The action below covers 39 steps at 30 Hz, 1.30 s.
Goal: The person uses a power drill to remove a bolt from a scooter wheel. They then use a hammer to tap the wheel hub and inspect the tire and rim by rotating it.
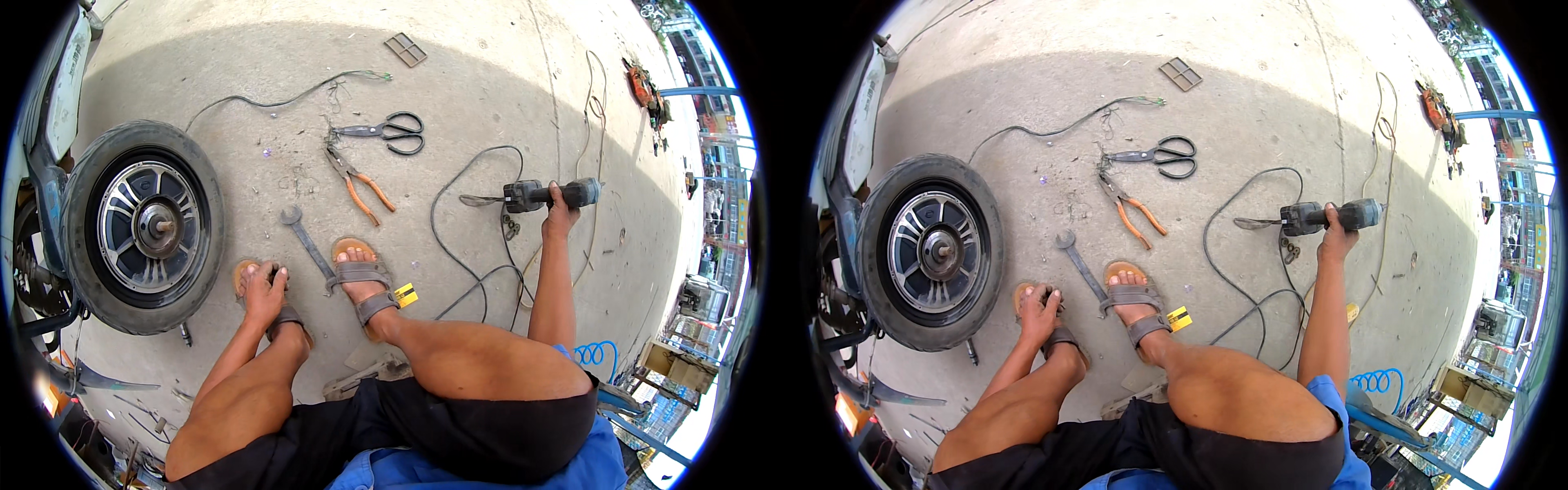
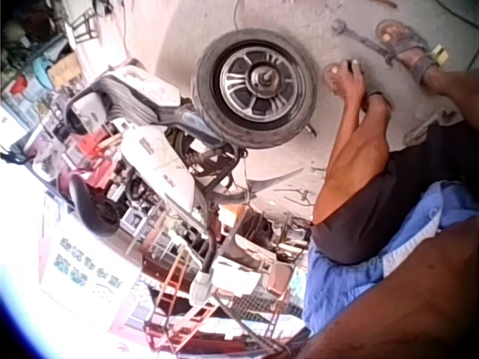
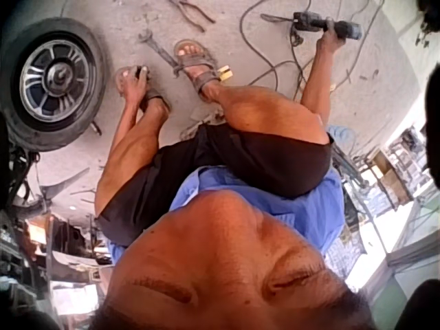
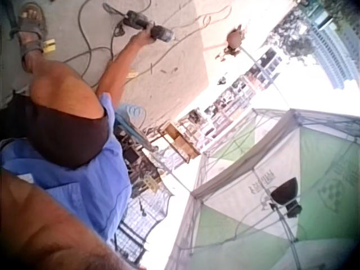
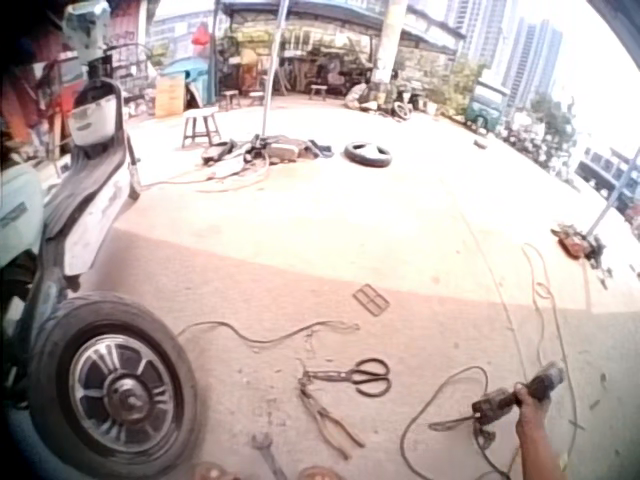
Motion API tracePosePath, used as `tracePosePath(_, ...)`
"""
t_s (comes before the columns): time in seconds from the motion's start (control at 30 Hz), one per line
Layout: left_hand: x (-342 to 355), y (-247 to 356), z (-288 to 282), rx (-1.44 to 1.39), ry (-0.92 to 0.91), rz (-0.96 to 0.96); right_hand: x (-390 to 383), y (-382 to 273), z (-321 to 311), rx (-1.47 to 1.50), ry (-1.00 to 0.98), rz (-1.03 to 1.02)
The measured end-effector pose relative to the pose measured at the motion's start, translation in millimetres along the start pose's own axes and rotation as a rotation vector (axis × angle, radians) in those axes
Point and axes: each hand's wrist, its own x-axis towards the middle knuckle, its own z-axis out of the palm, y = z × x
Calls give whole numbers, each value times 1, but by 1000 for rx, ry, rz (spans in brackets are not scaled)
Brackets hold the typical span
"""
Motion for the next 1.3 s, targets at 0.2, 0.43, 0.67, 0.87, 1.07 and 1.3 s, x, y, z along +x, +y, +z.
tracePosePath(0.2, -4, -6, -5, 57, -21, 22, 26, 25, -22, -51, 167, -36)
tracePosePath(0.43, -8, 10, 1, 292, 49, 103, 40, 60, -36, -133, 202, -47)
tracePosePath(0.67, -13, 13, 3, 454, 169, 338, 36, 47, -42, -227, 127, 41)
tracePosePath(0.87, -12, 2, 5, 270, 165, 309, 22, 31, -49, -218, 69, 63)
tracePosePath(1.07, -17, -16, -6, 317, 267, 330, -30, 33, -37, -521, 188, 232)
tracePosePath(1.3, -4, 6, -20, -103, 320, -26, -92, 34, 27, -544, -165, 233)
